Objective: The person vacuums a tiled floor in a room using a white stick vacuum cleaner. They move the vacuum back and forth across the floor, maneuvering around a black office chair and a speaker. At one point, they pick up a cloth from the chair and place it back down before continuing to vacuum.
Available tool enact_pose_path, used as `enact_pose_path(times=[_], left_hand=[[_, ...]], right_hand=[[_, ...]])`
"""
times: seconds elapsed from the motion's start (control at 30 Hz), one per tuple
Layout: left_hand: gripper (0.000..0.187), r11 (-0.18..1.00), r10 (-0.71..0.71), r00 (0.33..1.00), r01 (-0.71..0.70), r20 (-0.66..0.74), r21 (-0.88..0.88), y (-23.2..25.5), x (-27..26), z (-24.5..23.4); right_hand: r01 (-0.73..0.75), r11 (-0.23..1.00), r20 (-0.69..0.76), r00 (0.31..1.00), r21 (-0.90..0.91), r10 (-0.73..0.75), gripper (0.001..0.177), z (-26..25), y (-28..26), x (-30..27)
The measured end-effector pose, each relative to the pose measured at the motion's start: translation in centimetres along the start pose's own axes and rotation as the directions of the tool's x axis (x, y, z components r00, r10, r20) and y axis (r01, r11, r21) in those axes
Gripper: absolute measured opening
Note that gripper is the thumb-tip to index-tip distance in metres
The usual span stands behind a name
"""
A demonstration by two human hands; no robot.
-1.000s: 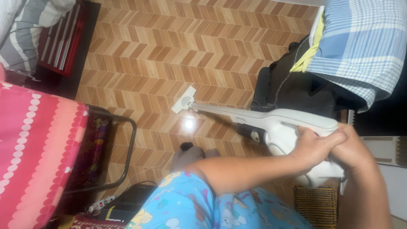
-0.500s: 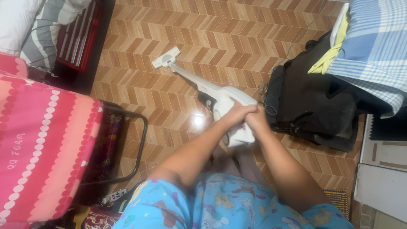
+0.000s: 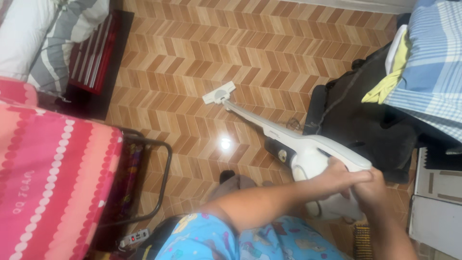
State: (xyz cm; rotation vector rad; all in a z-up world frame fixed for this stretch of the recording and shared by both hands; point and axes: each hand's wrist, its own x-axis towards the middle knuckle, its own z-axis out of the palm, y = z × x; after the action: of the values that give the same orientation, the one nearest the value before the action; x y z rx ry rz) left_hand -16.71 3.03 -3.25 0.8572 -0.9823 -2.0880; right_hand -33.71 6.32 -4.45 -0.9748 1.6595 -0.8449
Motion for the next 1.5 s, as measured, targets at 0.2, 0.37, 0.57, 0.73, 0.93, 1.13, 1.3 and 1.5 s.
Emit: enact_pose_path(times=[0.2,0.37,0.57,0.73,0.93,1.13,1.3,1.5], left_hand=[[0.081,0.978,-0.164,0.975,0.180,-0.153,0.103,2.0,4.2,-12.3],[0.073,0.990,-0.065,0.993,0.077,-0.098,0.122,5.1,4.3,-23.1],[0.077,0.973,-0.091,0.995,0.099,-0.044,0.210,7.6,4.3,-21.5],[0.079,0.977,-0.054,0.981,0.015,0.184,0.211,7.0,3.2,-13.8],[0.086,0.912,-0.265,0.933,0.159,0.244,0.379,7.7,3.3,-14.2],[0.071,0.918,-0.110,0.929,-0.042,0.354,0.394,10.8,8.3,-25.0],[0.090,0.925,-0.177,0.953,0.076,0.247,0.372,14.2,13.7,-32.2],[0.086,0.924,-0.225,0.966,0.170,0.128,0.343,17.5,23.6,-36.8]], right_hand=[[-0.060,0.998,-0.040,0.997,0.020,0.061,0.018,11.9,1.1,9.0],[-0.067,0.976,-0.017,0.997,0.206,0.072,0.024,24.0,-1.9,13.6],[0.024,0.966,-0.116,0.993,0.256,0.006,0.021,22.3,-2.5,12.3],[0.341,0.897,0.032,0.931,0.282,-0.364,0.018,14.9,-6.8,2.4],[0.008,0.988,-0.221,0.975,0.154,0.027,0.025,16.9,-10.1,1.7],[-0.045,0.969,-0.196,0.976,0.243,0.095,0.028,24.8,-8.3,11.4],[-0.059,0.949,-0.181,0.976,0.311,0.120,0.025,29.9,-10.8,19.8],[0.094,0.852,-0.197,0.980,0.516,0.011,0.030,31.3,-13.5,31.1]])
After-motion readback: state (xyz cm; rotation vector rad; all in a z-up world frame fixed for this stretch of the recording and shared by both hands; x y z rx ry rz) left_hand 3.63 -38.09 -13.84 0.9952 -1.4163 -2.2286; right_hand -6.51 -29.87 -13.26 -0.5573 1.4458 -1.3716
